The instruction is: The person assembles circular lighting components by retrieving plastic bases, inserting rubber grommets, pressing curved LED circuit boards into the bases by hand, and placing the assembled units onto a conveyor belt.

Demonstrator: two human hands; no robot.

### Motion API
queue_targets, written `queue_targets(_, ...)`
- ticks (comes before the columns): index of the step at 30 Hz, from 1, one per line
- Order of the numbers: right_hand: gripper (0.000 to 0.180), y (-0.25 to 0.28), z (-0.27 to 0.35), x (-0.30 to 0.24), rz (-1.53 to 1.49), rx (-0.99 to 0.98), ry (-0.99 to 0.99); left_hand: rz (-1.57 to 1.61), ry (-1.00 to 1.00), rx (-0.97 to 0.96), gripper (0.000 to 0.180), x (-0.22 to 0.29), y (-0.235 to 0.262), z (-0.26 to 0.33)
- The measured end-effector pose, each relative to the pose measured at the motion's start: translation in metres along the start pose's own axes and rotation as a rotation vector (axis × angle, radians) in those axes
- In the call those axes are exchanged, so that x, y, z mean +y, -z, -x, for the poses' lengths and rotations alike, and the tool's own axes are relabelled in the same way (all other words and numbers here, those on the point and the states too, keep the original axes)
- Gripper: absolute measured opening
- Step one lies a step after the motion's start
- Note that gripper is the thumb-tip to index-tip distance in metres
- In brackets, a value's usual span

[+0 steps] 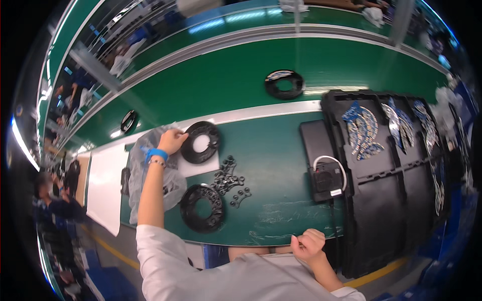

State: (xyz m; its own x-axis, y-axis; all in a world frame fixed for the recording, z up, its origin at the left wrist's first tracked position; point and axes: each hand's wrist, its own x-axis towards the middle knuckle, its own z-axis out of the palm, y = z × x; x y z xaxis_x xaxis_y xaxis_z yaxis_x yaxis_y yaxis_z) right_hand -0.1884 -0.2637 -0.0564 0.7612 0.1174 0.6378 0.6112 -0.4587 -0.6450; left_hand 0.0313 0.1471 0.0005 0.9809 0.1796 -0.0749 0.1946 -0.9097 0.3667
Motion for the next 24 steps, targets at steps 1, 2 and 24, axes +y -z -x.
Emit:
queue_targets(1,0.028,0.000,0.000,0.000,0.031,0.027,-0.019,0.078,0.065,-0.024,0.038,0.002,-0.002,-0.001)
queue_targets(2,0.027,0.001,-0.001,0.000,0.022,0.023,-0.003,0.131,0.134,-0.065,0.037,-0.001,-0.003,-0.004)
queue_targets(24,0.025,0.160,-0.037,-0.029,0.490,0.002,0.234,-0.074,-0.565,0.084,0.019,0.134,0.010,0.222)
